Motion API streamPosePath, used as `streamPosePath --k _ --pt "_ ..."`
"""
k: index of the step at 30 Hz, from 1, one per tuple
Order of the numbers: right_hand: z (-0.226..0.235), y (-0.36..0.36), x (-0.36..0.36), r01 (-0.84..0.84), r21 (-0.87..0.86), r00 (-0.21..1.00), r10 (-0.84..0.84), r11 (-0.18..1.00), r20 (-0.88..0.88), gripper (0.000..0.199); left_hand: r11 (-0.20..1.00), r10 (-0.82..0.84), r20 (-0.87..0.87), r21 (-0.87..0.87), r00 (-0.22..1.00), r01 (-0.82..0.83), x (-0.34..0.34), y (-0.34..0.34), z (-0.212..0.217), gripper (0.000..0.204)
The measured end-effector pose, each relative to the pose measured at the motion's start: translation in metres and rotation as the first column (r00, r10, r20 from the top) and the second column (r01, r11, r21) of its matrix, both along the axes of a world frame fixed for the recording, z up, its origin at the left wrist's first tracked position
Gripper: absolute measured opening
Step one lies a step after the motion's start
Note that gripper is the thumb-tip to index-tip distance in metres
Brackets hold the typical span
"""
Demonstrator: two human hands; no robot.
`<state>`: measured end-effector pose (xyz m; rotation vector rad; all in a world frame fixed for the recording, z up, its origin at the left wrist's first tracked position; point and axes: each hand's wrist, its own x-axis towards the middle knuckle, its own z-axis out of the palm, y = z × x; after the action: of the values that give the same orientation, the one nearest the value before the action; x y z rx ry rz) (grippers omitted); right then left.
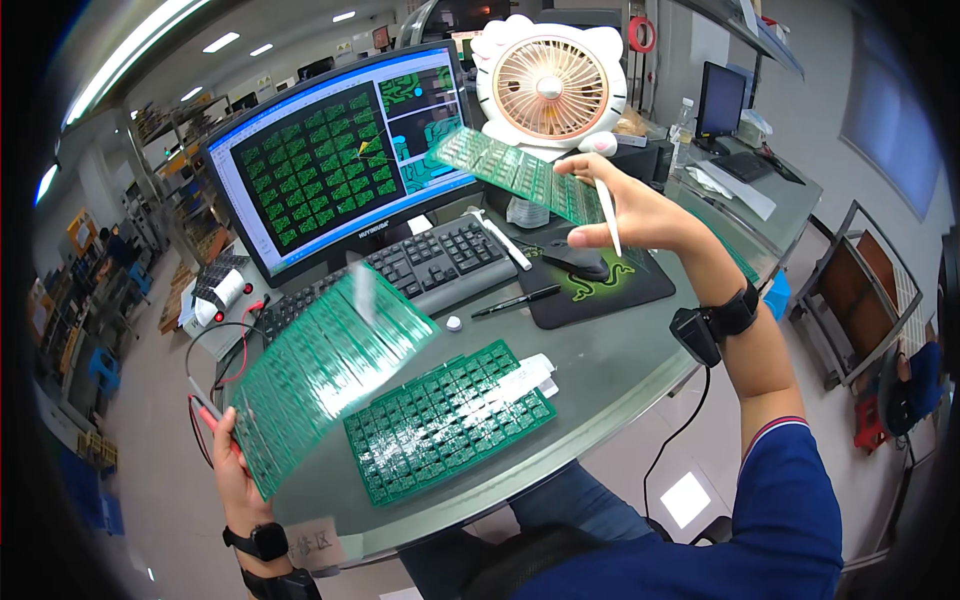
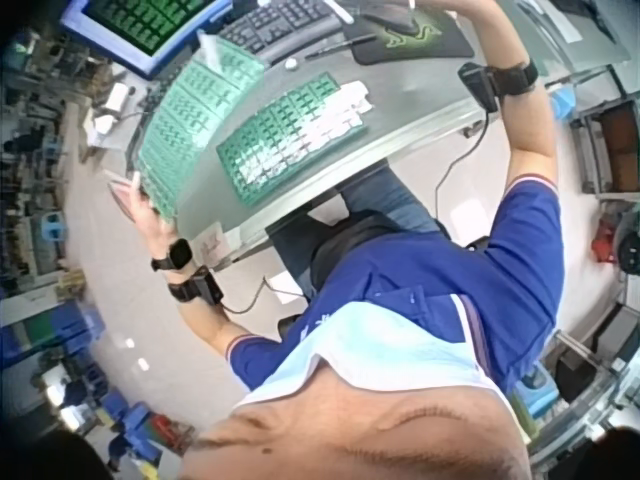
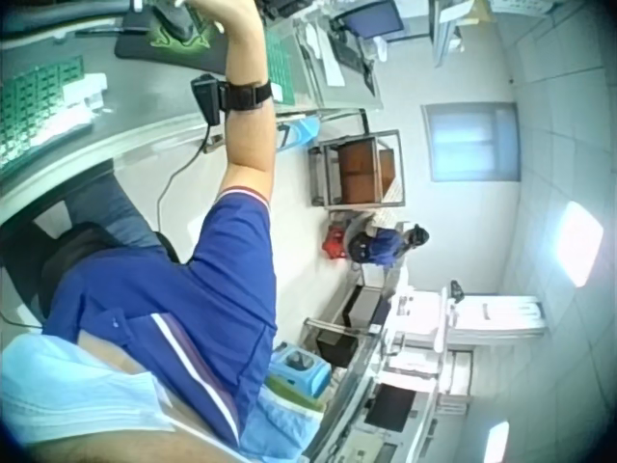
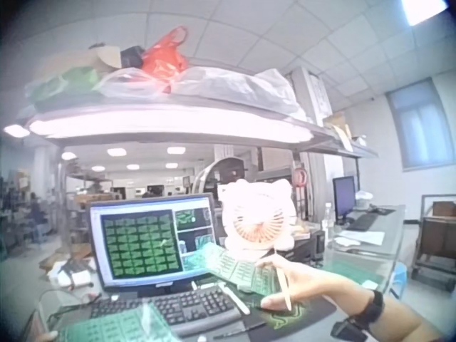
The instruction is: Inspecting and marking components on a printed circuit board using multimeter probes and a marker.
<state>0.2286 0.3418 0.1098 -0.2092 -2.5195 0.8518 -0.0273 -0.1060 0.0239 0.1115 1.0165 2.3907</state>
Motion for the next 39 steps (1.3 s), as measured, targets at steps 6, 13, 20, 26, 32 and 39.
streamPosePath --k 6,13,20,26,32,39 --pt "0.004 -0.021 -0.02 -0.127 0.039 0.988 0.13 0.991 -0.089 0.088 0.967 -0.097 -0.123 -0.245 0.988 0.064 0.006 0.003 -0.016 0.015" --pt "0.01 -0.099 -0.052 -0.367 0.274 0.891 0.42 0.889 -0.17 0.091 0.862 -0.31 -0.119 -0.454 0.943 0.226 0.032 0.03 -0.022 0.017" --pt "-0.059 -0.14 -0.047 -0.445 0.452 0.882 0.465 0.773 0.074 0.091 0.735 -0.378 -0.164 -0.651 0.911 0.188 0.037 0.006 -0.034 0.024" --pt "-0.099 -0.123 -0.044 -0.52 0.448 0.851 0.397 0.727 0.343 0.084 0.949 -0.098 -0.213 -0.316 0.972 0.026 -0.004 -0.003 -0.01 0.028" --pt "-0.072 -0.017 -0.111 -0.142 -0.269 0.988 0.153 0.953 0.021 0.021 0.864 0.149 -0.527 0.481 0.837 0.149 -0.056 0.017 0.013 0.026" --pt "-0.11 0.044 -0.154 -0.128 0.123 0.992 0.128 0.984 0.008 0.016 0.935 0.346 -0.301 0.182 0.888 -0.303 -0.071 0.027 -0.027 0.026"
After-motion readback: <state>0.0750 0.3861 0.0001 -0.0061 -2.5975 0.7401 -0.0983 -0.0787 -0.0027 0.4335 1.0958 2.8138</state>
